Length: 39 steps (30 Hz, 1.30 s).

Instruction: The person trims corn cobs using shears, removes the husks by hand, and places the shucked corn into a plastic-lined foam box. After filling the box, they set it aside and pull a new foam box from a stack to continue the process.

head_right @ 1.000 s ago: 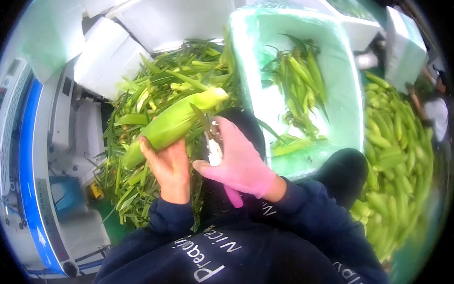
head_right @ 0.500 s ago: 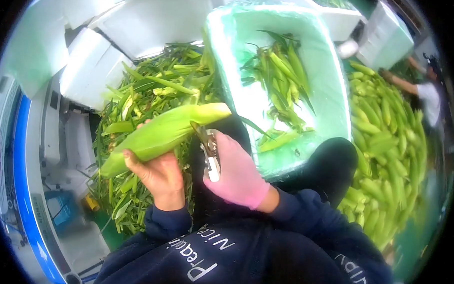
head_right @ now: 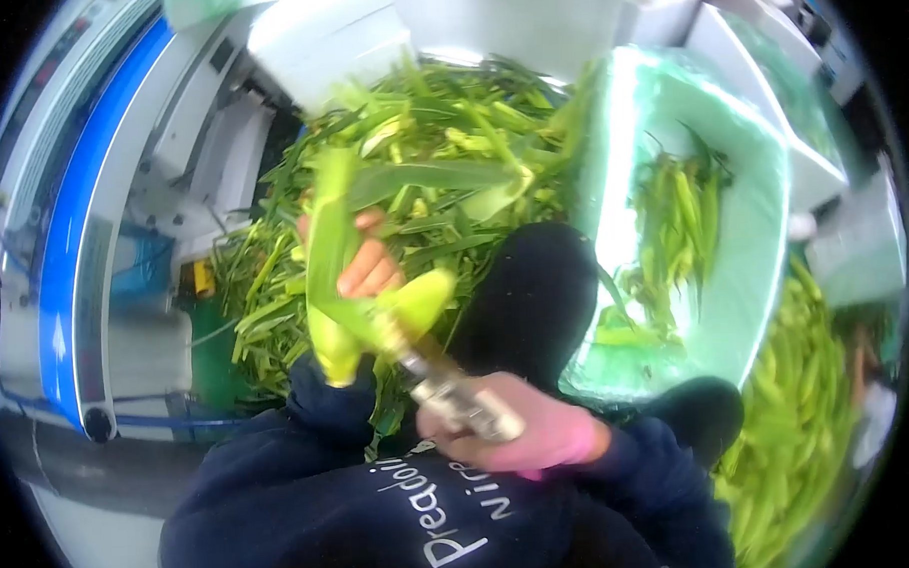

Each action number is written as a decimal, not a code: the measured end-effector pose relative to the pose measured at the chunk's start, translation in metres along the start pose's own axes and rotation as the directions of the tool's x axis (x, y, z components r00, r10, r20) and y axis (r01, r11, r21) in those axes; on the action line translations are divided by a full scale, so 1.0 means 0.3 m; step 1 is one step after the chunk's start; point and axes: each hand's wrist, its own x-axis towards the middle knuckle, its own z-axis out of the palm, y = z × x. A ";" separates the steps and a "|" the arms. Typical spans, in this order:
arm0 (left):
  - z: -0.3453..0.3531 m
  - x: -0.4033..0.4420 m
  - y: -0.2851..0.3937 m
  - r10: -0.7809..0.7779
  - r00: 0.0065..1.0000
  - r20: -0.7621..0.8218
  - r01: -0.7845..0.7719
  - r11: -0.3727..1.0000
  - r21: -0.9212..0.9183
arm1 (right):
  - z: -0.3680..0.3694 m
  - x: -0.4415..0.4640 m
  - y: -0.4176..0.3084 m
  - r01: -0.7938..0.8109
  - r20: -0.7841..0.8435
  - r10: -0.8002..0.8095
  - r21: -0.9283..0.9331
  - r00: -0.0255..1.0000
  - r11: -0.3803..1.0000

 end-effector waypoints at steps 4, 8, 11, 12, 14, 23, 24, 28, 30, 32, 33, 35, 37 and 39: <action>0.003 -0.114 0.059 0.170 0.963 -0.208 -0.144 0.981 0.132 | -0.074 -0.004 0.005 0.222 -0.089 -0.213 0.117 0.973 0.968; -0.094 -0.257 0.043 -0.091 0.941 -0.325 0.107 0.994 0.034 | -0.148 0.116 -0.160 0.541 -0.421 -0.410 0.261 0.809 0.799; -0.038 -0.249 -0.031 0.222 0.867 -0.447 0.101 0.799 0.593 | -0.267 0.170 -0.018 0.123 -0.236 0.005 0.523 0.972 0.843; -0.018 -0.233 -0.046 0.272 0.874 -0.403 0.077 0.740 0.668 | -0.246 0.162 0.049 -0.079 -0.168 0.202 0.547 0.965 0.834; 0.049 -0.182 -0.059 0.346 0.894 -0.284 0.069 0.521 0.851 | -0.177 0.139 0.125 -0.227 -0.135 0.297 0.383 0.945 0.896; 0.066 -0.020 -0.119 0.106 0.982 0.155 -0.095 -0.431 0.897 | -0.058 -0.037 -0.086 0.100 -0.559 -0.009 0.133 0.829 0.986; 0.065 0.003 -0.137 0.071 0.981 0.179 -0.129 -0.450 0.883 | -0.049 -0.047 -0.091 0.092 -0.573 -0.013 0.109 0.819 0.990; 0.070 0.047 -0.171 0.010 0.975 0.221 -0.179 -0.555 0.812 | -0.048 -0.067 -0.053 0.123 -0.655 -0.028 0.100 0.755 0.987; 0.076 0.043 -0.186 0.006 0.986 0.167 -0.138 -0.538 0.831 | -0.062 -0.083 -0.041 0.143 -0.642 -0.043 0.104 0.765 0.984; 0.075 0.028 -0.217 0.032 0.997 0.071 -0.047 -0.471 0.881 | -0.068 -0.089 -0.006 0.209 -0.655 -0.060 0.151 0.754 0.966; 0.073 0.026 -0.245 0.119 0.991 0.062 -0.008 -0.408 0.913 | -0.071 -0.083 0.024 0.265 -0.673 -0.072 0.189 0.736 0.946; 0.098 0.034 -0.282 0.306 0.935 0.176 0.008 -0.517 0.856 | -0.070 -0.071 0.050 0.346 -0.705 -0.054 0.279 0.707 0.896; 0.180 -0.011 -0.310 0.437 0.892 0.115 0.146 -0.519 0.842 | -0.066 -0.040 0.072 0.336 -0.754 -0.036 0.249 0.655 0.908; 0.247 0.011 -0.345 0.381 0.922 -0.065 0.279 -0.539 0.795 | -0.039 0.013 0.119 0.378 -0.824 -0.117 0.124 0.555 0.918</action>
